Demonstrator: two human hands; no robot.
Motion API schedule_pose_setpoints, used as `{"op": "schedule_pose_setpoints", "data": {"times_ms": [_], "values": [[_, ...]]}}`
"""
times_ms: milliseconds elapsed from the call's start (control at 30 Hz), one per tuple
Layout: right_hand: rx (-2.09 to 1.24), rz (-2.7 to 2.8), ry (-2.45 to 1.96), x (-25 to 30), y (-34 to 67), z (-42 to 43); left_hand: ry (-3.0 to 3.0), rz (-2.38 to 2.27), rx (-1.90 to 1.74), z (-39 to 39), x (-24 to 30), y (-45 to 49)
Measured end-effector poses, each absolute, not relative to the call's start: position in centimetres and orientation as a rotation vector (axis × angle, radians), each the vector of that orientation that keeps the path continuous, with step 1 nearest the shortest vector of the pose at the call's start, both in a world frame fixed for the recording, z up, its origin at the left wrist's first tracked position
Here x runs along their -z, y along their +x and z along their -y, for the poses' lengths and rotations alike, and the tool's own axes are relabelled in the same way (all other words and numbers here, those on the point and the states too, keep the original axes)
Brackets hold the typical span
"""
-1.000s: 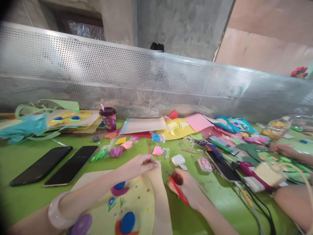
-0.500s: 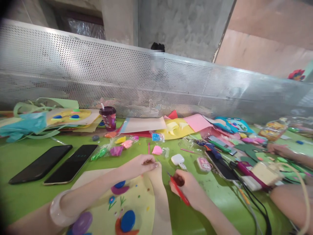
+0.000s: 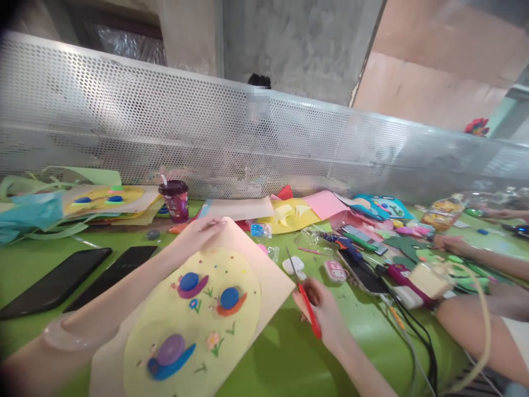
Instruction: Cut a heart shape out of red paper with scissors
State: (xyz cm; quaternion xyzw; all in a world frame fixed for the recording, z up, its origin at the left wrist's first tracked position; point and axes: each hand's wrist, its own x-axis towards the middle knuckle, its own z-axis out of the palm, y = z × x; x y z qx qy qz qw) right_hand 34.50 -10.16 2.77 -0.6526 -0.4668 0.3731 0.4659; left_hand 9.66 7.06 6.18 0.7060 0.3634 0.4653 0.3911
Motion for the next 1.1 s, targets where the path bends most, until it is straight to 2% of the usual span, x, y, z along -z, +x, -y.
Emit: {"op": "schedule_pose_setpoints", "data": {"times_ms": [167,433,633,1100], "values": [[-0.942,1.179,-1.525,-2.0,34.0,8.3,1.568,-1.032,-1.399,-7.7,-4.9,5.5],[-0.902,1.340,-1.509,-1.8,30.3,6.3,1.236,-1.074,-1.490,-7.8,-0.6,2.3],[-0.761,1.453,-1.516,-2.3,29.5,6.3,1.183,-1.026,-1.490,-7.1,-1.2,2.9],[-0.780,1.418,-1.503,-2.3,29.2,6.6,1.171,-0.998,-1.457,-5.3,-2.1,3.3]]}}
